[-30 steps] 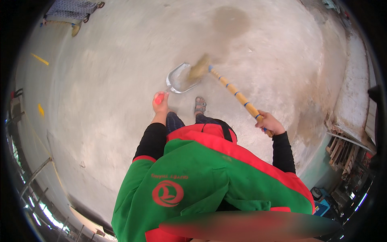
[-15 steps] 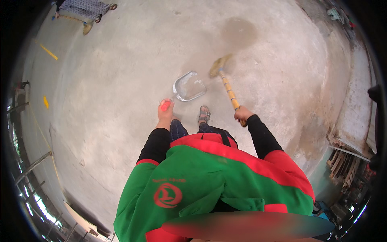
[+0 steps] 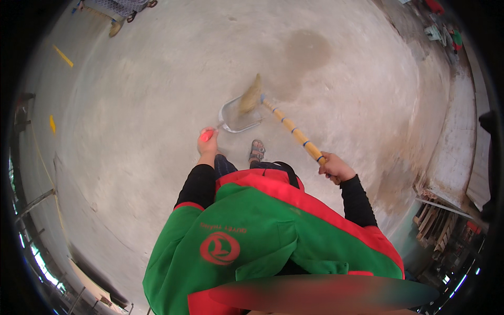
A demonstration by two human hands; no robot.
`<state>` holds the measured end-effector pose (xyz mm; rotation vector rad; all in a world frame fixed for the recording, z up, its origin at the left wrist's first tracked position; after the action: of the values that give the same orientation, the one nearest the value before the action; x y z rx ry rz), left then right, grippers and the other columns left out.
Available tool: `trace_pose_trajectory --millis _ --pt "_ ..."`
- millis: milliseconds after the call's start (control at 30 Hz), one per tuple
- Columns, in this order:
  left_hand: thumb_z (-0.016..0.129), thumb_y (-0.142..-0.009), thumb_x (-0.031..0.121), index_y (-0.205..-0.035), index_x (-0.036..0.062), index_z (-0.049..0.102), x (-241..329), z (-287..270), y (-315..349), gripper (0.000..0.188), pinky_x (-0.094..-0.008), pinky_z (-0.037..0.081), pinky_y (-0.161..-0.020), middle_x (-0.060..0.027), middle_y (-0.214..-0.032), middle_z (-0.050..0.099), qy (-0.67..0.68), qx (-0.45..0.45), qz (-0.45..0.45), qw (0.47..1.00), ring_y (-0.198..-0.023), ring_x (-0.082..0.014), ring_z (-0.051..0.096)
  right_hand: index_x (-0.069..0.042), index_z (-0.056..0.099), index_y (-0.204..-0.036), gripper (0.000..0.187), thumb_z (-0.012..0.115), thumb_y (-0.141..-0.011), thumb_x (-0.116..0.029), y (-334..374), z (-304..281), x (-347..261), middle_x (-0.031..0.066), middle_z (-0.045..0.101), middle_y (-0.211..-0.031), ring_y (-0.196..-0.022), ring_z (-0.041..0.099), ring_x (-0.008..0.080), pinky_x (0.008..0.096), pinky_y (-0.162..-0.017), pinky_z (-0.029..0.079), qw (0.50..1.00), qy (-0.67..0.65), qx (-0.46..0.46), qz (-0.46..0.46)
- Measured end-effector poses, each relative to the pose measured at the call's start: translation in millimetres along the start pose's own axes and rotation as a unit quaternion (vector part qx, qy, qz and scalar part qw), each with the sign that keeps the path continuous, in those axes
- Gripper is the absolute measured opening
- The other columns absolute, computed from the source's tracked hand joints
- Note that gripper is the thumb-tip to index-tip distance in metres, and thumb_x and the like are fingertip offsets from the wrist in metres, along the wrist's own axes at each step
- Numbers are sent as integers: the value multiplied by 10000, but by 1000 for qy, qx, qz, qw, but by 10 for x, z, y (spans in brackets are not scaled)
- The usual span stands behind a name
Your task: The person sweeps dust and debris on a concrete floor using a broom and dustpan, then empties the collected material into a wheelbarrow. The person repeats this cycle multiple times while others sweep nearby.
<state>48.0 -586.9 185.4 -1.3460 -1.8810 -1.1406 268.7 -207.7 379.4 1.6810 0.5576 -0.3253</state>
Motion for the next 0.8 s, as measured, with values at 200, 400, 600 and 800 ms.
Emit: trace_pose_trajectory --millis 200,400,600,800 --pt "720 -723 121 -874 54 592 31 60 136 209 -271 472 -688 -48 -829 607 58 115 -8 992 -750 -139 575 17 492 -872 288 611 -613 -27 -766 -663 -326 44 491 -590 -430 489 137 287 -396 400 995 3 83 -48" --pt "720 -736 114 -908 52 570 -97 172 209 236 -263 474 -679 -61 -833 598 107 171 -51 978 -730 -139 578 44 501 -783 215 611 -615 -30 -2169 -807 -690 83 530 -567 -435 530 178 315 -407 426 988 45 123 -75" --pt "722 -741 164 -914 51 569 2 211 296 257 -269 458 -741 -48 -860 594 4 117 -51 992 -787 -149 564 47 560 -679 133 616 -612 -53 -2607 -436 -818 118 581 -566 -479 588 214 335 -411 451 968 248 20 -15" --pt "742 -698 176 -860 61 586 38 200 278 252 -308 458 -759 -77 -860 620 12 122 -33 992 -818 -203 581 54 545 -861 280 588 -616 -74 -1752 279 -401 168 605 -628 -505 602 268 374 -431 465 947 316 -38 -45"
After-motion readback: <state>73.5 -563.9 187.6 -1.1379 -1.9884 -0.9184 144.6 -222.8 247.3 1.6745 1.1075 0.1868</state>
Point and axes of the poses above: each hand's wrist, its own y-axis away from the middle knuckle, its own z-axis out of the palm, x = y × z, the point moved 1 cm from there along -y, towards the middle knuckle
